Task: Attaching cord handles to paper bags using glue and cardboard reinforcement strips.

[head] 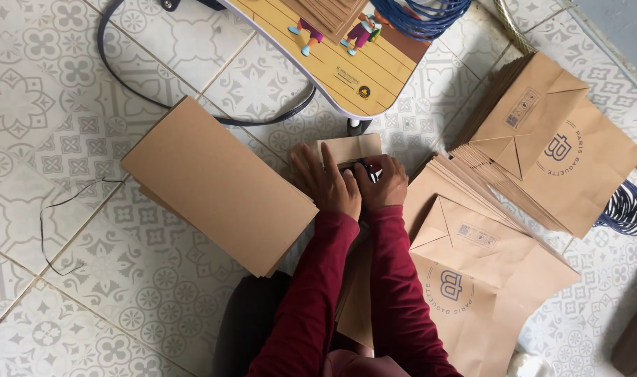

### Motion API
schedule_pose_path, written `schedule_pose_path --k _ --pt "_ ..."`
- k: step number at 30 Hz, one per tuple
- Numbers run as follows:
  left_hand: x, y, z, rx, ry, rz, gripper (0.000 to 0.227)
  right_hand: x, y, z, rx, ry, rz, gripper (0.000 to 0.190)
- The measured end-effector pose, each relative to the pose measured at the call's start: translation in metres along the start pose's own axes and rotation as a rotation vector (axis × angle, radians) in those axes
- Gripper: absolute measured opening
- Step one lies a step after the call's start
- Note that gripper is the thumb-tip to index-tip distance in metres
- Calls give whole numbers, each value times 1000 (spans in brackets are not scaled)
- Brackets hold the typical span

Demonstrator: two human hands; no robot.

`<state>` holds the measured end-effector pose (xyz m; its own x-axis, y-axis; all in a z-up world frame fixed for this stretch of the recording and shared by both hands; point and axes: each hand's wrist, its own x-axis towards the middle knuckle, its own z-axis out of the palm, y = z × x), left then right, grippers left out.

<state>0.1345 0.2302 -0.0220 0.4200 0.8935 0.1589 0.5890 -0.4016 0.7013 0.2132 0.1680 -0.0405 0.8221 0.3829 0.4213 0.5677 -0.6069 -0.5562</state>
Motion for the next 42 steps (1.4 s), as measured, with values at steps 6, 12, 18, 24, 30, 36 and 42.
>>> schedule_pose_path --k 6,12,18,24,30,36,42 --pt "3 3 -7 24 3 28 75 3 2 0 -7 -6 1 16" --pt "3 11 -15 61 50 57 75 3 -22 -23 193 -134 264 10" --pt "-6 54 -57 -47 61 202 69 5 -10 -65 569 -118 470 10" --pt "-37 59 -91 -612 -23 237 55 -38 -12 -168 657 72 497 13" --pt "-140 36 -104 -921 -517 5 48 -158 13 -255 645 152 599 13" --pt "-254 -39 -84 -594 -685 32 46 -290 36 -308 493 37 748 14" --pt "-271 -61 -37 -244 -639 357 33 -354 71 -298 208 55 663 23"
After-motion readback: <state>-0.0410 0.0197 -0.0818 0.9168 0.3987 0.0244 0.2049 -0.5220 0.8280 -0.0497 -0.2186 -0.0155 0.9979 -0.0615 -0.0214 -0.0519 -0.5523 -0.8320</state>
